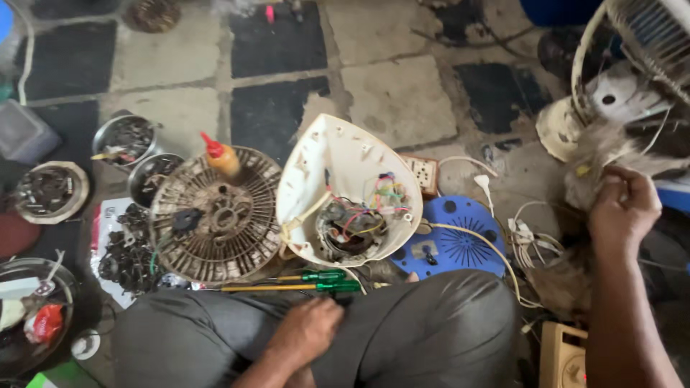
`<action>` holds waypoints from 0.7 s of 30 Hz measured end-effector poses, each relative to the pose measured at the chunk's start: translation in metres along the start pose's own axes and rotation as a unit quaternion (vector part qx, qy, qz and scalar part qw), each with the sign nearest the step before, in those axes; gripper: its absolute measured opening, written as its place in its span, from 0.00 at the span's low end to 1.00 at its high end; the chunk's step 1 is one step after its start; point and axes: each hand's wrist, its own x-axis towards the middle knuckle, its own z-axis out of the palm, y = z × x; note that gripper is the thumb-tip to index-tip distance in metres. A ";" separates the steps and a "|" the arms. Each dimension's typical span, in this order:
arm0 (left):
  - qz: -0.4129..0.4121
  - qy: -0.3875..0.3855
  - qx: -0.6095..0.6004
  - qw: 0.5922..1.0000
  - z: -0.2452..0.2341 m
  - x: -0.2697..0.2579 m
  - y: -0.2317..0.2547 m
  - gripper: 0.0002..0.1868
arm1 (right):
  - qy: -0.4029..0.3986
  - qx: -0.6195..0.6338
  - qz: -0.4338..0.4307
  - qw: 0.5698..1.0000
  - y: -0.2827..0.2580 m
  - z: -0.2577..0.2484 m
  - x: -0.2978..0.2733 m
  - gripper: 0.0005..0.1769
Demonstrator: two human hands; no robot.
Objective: The person repairs an appliance by connecting and arranging wires inside its housing, using a screwdriver and a cloth to handle the components.
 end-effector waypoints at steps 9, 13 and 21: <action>-0.011 0.169 -0.376 0.911 -0.064 0.085 0.120 0.35 | -0.182 0.340 -0.016 0.923 -0.313 -0.011 -0.040 0.14; -0.056 0.126 -0.732 0.668 -0.048 0.144 0.121 0.19 | -0.212 0.229 -0.009 0.950 -0.357 -0.014 -0.074 0.14; 0.057 0.240 -0.317 0.916 -0.109 0.090 0.086 0.16 | -0.203 -0.003 0.052 0.978 -0.309 0.011 -0.068 0.18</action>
